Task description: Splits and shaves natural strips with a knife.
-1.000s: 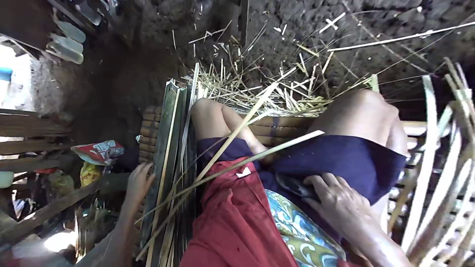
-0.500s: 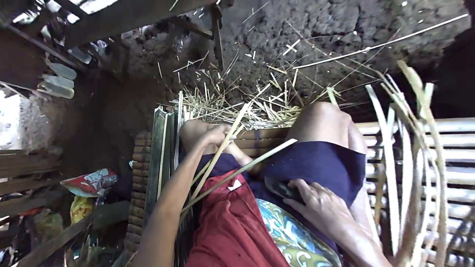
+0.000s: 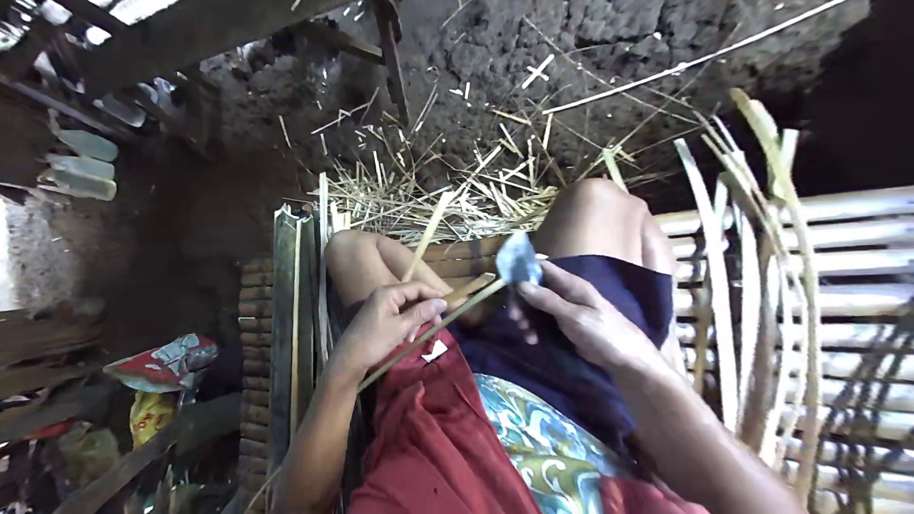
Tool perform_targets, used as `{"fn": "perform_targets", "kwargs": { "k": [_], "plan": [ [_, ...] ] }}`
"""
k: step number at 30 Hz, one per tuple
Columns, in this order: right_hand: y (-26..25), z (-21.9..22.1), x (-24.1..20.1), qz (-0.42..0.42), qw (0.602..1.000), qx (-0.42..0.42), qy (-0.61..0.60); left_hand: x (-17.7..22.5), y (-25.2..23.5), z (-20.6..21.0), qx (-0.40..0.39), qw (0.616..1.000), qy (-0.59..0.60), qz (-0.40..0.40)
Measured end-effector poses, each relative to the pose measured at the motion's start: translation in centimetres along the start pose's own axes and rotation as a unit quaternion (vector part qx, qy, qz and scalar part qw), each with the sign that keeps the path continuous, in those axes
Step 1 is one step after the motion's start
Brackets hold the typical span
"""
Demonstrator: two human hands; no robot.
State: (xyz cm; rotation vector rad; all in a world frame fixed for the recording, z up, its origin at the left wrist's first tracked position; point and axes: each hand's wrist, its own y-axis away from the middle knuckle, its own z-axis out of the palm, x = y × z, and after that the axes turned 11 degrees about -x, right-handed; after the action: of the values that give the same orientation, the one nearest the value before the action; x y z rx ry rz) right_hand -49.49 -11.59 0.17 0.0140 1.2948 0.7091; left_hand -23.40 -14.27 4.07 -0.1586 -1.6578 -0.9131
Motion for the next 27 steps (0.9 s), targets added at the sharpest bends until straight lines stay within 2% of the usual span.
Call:
{"fn": "perform_targets", "kwargs": {
  "k": [4, 11, 14, 16, 18, 19, 20, 21, 22, 23, 24, 25, 26, 27],
  "plan": [
    [-1.8, 1.1, -0.8, -0.039, 0.998, -0.042, -0.013, 0.0, 0.2, 1.7, 0.055, 0.996, -0.066, 0.036],
    [-2.5, 2.0, -0.8, -0.039, 0.999, -0.022, 0.01, 0.7, 0.2, 1.6, 0.081, 0.985, -0.145, 0.05],
    [-2.7, 2.5, -0.6, -0.019, 0.995, -0.046, -0.091, 0.7, 0.3, 1.3, 0.058, 0.985, -0.142, 0.08],
    [-2.5, 2.9, 0.1, 0.02, 0.964, -0.127, -0.231, 0.5, 0.3, 1.2, 0.034, 0.982, -0.139, 0.127],
    [-1.9, 3.5, 1.0, 0.032, 0.886, -0.268, -0.376, 0.1, 0.5, 0.6, 0.034, 0.971, -0.183, 0.147],
    [-1.3, 3.7, 1.0, 0.014, 0.844, -0.329, -0.424, -0.2, 0.7, 0.0, 0.055, 0.963, -0.234, 0.126],
    [-0.4, 3.6, 0.4, -0.016, 0.821, -0.359, -0.443, -0.7, 1.0, -0.9, 0.082, 0.949, -0.291, 0.087],
    [0.6, 2.9, -0.6, -0.055, 0.833, -0.355, -0.42, -1.2, 1.2, -1.5, 0.1, 0.933, -0.342, 0.051],
    [1.3, 1.9, -1.7, -0.085, 0.88, -0.31, -0.349, -1.2, 1.4, -1.5, 0.101, 0.915, -0.391, 0.026],
    [1.4, 0.8, -2.7, -0.104, 0.945, -0.223, -0.215, -0.7, 1.3, -0.4, 0.08, 0.895, -0.438, 0.021],
    [0.9, -0.2, -3.4, -0.112, 0.984, -0.134, -0.026, -0.1, 1.1, 1.5, 0.04, 0.87, -0.489, 0.039],
    [-0.1, -1.2, -4.0, -0.119, 0.977, -0.084, 0.155, 0.6, 0.7, 4.0, -0.015, 0.842, -0.535, 0.065],
    [-1.5, -1.9, -4.7, -0.129, 0.951, -0.068, 0.274, 1.8, 0.2, 6.6, -0.085, 0.82, -0.559, 0.085],
    [-2.7, -2.0, -5.6, -0.125, 0.931, -0.082, 0.333, 3.1, -0.3, 9.0, -0.169, 0.805, -0.562, 0.088]
  ]
}}
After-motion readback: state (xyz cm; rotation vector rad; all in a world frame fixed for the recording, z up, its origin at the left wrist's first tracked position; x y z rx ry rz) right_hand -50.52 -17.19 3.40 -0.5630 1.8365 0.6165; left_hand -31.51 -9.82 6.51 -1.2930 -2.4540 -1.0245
